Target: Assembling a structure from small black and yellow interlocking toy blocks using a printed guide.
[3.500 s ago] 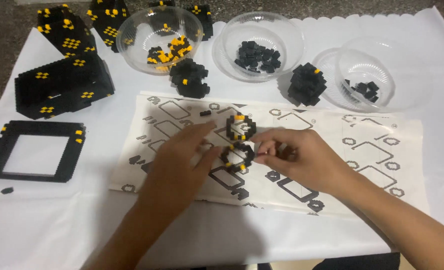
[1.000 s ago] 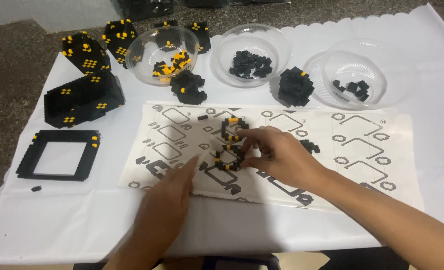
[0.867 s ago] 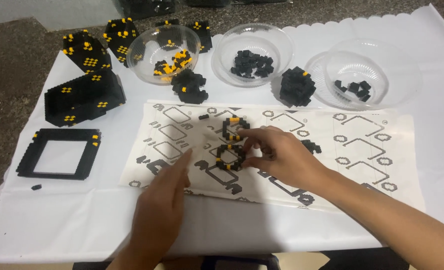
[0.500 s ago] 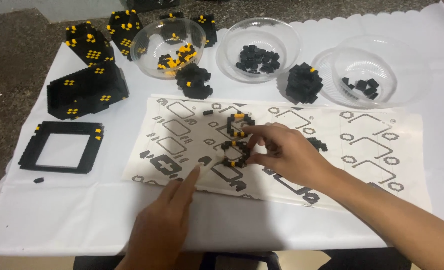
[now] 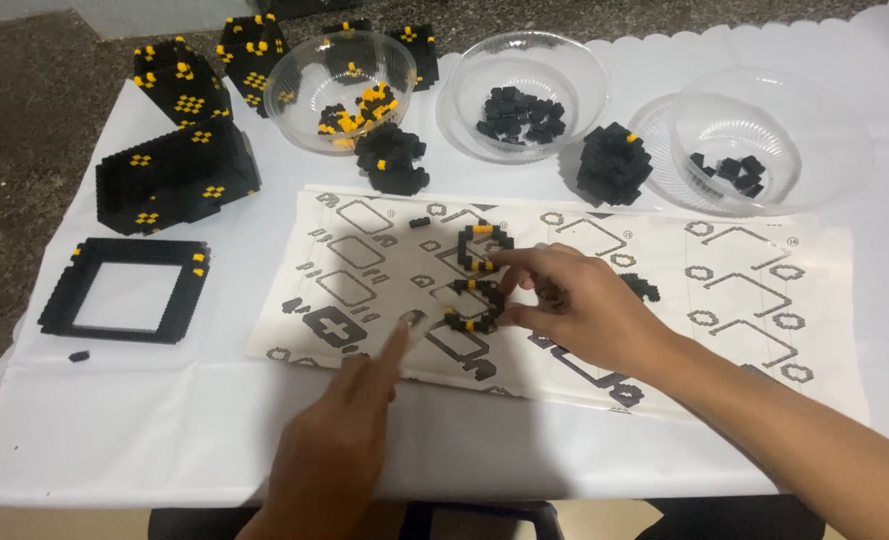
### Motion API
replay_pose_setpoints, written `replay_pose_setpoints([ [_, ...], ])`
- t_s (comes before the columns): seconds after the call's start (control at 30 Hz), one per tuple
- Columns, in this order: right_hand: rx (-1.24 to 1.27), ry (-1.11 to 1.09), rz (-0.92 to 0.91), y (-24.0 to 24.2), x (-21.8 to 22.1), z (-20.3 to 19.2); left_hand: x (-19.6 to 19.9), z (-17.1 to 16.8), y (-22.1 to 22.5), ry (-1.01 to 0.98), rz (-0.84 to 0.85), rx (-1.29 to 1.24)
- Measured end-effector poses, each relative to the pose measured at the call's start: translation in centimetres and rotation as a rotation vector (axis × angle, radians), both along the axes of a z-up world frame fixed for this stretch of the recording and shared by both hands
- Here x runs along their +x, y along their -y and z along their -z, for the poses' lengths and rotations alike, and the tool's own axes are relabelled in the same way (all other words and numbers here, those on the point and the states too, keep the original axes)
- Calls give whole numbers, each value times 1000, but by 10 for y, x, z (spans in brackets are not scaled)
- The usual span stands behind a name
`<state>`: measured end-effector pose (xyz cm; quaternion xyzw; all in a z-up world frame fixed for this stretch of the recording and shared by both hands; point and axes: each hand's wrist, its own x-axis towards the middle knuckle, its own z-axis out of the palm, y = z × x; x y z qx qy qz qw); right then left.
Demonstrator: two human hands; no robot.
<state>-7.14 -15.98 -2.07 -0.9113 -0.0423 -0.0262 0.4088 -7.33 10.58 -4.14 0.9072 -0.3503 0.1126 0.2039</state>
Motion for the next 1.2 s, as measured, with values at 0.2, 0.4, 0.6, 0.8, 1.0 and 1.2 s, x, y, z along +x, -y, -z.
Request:
replay_pose_setpoints([
  [0.2, -9, -2, 0, 0, 0, 1, -1, 12, 5, 63, -1, 45],
  [0.4, -9, 27, -19, 0, -1, -1, 4, 9, 14, 77, 88, 104],
  [0.6, -7, -32, 8, 1, -1, 0, 7, 4, 24, 160, 116, -10],
  [0.8, 7, -38, -5, 0, 0, -2, 19, -15, 25, -228, 45, -211],
  [1.0, -10, 8, 0, 3, 1, 3, 37, -12, 25, -277, 41, -33],
  [1.2, 225, -198, 104, -4, -3, -14, 58, -5, -2, 48, -104, 23],
])
